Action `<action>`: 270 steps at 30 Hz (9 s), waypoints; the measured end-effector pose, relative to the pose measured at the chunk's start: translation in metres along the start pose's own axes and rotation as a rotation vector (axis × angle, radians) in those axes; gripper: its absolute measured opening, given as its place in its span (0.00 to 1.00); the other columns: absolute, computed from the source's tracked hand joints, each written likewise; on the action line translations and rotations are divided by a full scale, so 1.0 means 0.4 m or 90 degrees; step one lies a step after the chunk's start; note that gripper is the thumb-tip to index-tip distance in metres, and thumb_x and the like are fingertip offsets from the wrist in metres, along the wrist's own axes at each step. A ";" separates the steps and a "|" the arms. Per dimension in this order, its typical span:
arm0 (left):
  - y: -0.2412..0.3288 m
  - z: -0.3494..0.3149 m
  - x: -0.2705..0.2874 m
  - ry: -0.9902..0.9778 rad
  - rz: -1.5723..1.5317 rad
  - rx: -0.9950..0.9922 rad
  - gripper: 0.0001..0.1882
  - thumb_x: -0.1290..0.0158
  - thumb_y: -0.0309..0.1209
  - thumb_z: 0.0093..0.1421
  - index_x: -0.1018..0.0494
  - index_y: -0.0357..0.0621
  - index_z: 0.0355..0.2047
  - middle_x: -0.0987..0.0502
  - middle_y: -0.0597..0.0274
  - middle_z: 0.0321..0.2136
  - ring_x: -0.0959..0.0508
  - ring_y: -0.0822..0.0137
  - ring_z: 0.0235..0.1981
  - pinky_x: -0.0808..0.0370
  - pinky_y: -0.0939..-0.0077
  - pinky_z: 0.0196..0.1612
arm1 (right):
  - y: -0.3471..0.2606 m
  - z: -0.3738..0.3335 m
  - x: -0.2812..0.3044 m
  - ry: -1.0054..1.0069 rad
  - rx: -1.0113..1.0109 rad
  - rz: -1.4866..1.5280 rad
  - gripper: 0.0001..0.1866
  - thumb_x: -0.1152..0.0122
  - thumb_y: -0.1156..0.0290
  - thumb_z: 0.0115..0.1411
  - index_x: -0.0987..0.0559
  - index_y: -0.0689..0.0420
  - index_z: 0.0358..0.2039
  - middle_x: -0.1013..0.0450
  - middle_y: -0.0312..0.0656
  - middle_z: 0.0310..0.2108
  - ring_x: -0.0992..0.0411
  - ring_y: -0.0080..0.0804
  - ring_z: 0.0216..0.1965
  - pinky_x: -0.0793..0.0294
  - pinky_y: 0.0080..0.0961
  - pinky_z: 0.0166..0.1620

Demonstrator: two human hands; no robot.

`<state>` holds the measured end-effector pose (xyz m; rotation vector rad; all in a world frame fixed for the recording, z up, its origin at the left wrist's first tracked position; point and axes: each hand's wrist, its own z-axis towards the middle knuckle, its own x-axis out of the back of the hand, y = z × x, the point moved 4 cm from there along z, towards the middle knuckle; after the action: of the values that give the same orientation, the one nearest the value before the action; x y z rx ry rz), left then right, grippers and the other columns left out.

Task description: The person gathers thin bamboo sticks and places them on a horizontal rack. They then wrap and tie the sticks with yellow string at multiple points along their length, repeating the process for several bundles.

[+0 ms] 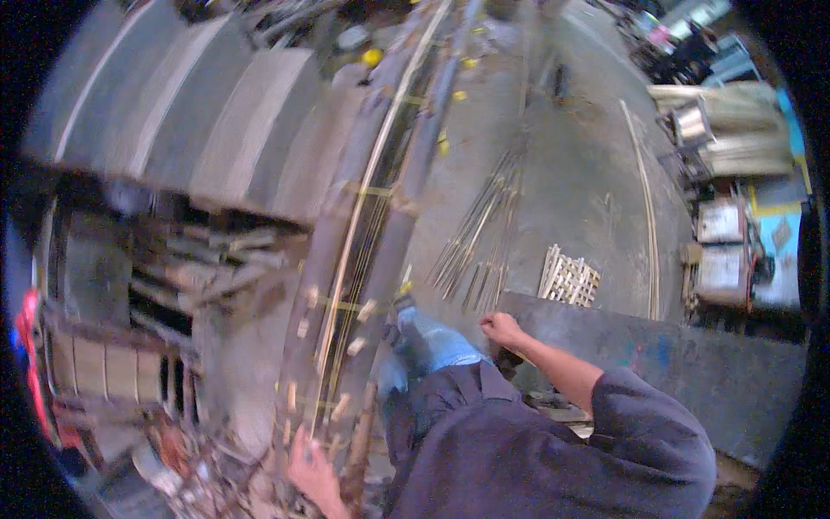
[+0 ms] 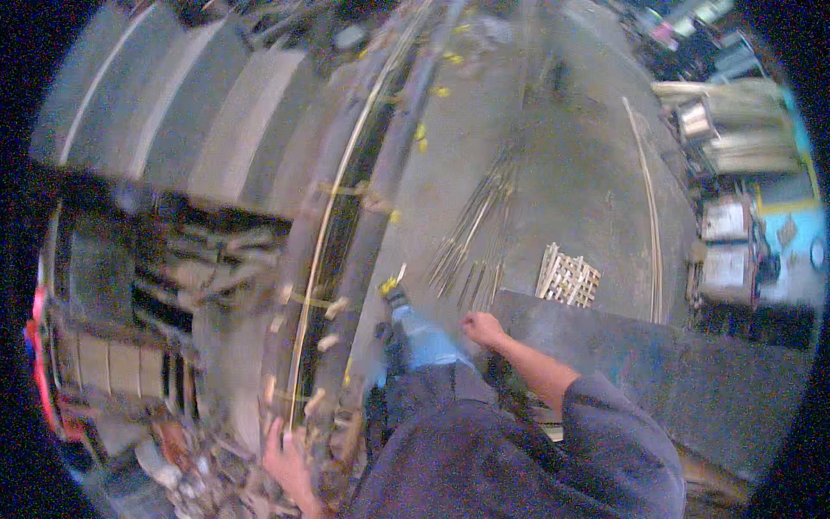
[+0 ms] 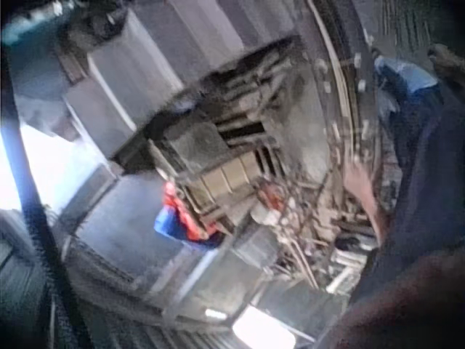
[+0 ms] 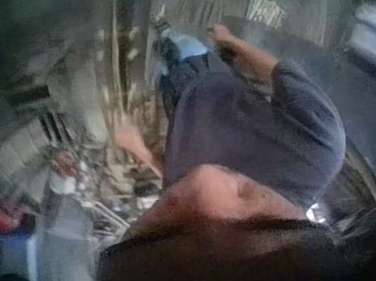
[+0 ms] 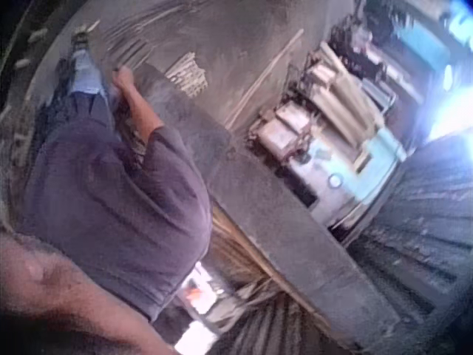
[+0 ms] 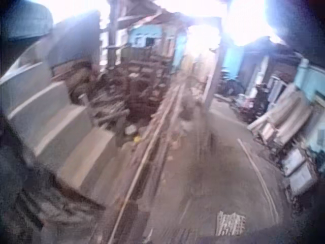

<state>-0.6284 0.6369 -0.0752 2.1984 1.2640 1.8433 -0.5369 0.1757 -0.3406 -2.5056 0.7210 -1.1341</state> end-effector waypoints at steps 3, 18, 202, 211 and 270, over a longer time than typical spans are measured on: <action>-0.036 0.076 0.069 0.134 -0.045 -0.009 0.14 0.51 0.28 0.64 0.26 0.34 0.48 0.21 0.51 0.43 0.22 0.58 0.46 0.28 0.67 0.53 | 0.232 -0.008 -0.015 0.091 -0.146 0.374 0.16 0.44 0.58 0.57 0.18 0.57 0.35 0.21 0.48 0.29 0.21 0.44 0.34 0.23 0.38 0.43; 1.032 0.522 -0.350 0.093 -0.152 -0.419 0.12 0.52 0.25 0.64 0.28 0.32 0.46 0.22 0.50 0.41 0.23 0.60 0.45 0.29 0.66 0.54 | 0.621 0.346 -0.048 0.173 -0.467 0.371 0.13 0.46 0.62 0.54 0.18 0.52 0.21 0.21 0.41 0.21 0.22 0.33 0.24 0.24 0.33 0.32; 3.787 2.357 -1.286 0.004 -0.199 -0.069 0.33 0.61 0.60 0.65 0.23 0.42 0.28 0.23 0.55 0.19 0.22 0.52 0.25 0.28 0.61 0.32 | -0.655 2.652 3.780 -0.101 0.647 0.696 0.22 0.55 0.59 0.69 0.40 0.51 0.17 0.46 0.32 0.13 0.47 0.26 0.14 0.41 0.26 0.23; 3.816 2.345 -1.302 0.088 -0.163 -0.037 0.33 0.58 0.63 0.61 0.21 0.45 0.34 0.21 0.48 0.25 0.22 0.43 0.31 0.28 0.54 0.36 | -0.553 2.636 3.375 -0.342 0.355 0.887 0.24 0.59 0.50 0.71 0.38 0.50 0.21 0.47 0.30 0.14 0.45 0.22 0.16 0.33 0.29 0.29; 3.903 2.469 -1.491 0.158 -0.330 -0.002 0.12 0.48 0.38 0.63 0.23 0.41 0.31 0.21 0.58 0.30 0.22 0.63 0.33 0.28 0.66 0.41 | -0.259 2.740 3.413 -0.458 0.808 -0.307 0.16 0.50 0.60 0.62 0.23 0.59 0.27 0.24 0.52 0.25 0.24 0.54 0.29 0.24 0.48 0.34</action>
<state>1.0751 -0.2925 -0.1227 1.4651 1.6660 1.9144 1.1002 -0.4278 -0.1631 -1.6781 -0.6586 -0.4080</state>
